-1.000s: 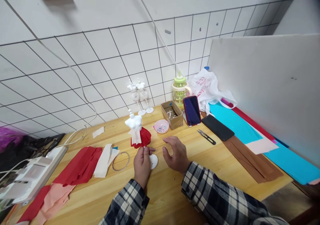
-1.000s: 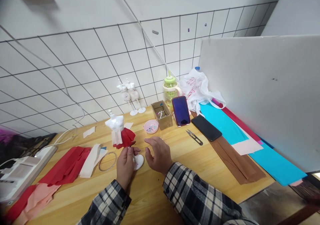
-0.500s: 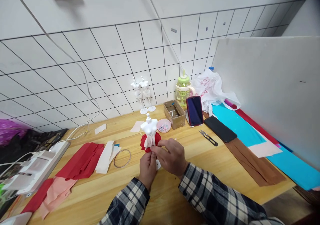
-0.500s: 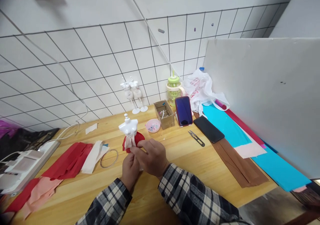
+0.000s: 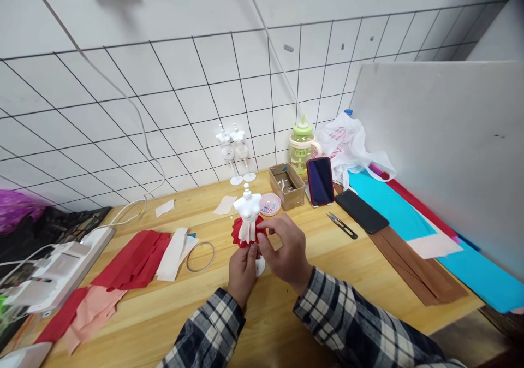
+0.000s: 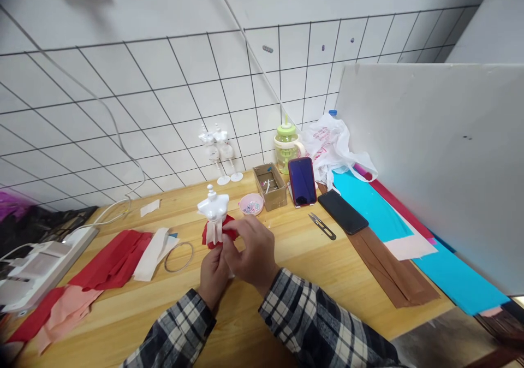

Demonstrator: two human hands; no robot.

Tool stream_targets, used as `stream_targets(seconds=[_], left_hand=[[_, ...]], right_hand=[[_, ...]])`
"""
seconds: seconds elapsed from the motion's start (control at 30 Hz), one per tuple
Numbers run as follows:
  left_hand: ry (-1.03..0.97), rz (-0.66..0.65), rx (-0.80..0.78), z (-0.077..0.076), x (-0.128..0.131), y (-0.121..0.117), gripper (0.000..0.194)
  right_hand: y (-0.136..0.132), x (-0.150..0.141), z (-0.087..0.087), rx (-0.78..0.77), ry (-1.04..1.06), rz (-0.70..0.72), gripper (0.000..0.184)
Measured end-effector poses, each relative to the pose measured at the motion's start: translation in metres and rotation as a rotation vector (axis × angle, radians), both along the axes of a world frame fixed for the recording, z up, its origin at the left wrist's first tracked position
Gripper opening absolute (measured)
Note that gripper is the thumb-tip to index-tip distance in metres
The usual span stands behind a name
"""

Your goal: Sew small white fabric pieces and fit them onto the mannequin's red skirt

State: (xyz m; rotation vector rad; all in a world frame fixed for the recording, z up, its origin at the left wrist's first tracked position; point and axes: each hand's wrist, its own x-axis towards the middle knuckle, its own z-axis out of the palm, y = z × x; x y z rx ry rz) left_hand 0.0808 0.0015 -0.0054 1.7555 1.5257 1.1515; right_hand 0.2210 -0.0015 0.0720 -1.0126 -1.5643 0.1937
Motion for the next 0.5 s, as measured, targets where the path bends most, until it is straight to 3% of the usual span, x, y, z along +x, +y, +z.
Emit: stream_targets(seconds=[0.13,0.27,0.37,0.5], left_hand=[[0.013,-0.023,0.008,-0.002,-0.002,0.0,0.044],[0.076,-0.021,0.024,-0.008,-0.005,0.003,0.044],[0.062,0.036,0.064,-0.007,-0.003,0.017,0.041],[-0.044,0.069,0.106,0.007,0.007,0.057,0.037]], right_hand=[[0.01,-0.003,0.006,-0.13,0.076,-0.06,0.009],[0.014,0.003,0.0,-0.165,0.151,-0.036,0.008],[0.015,0.009,-0.019,-0.192,0.174,0.029,0.01],[0.023,0.012,-0.065,-0.301,0.081,0.049,0.013]])
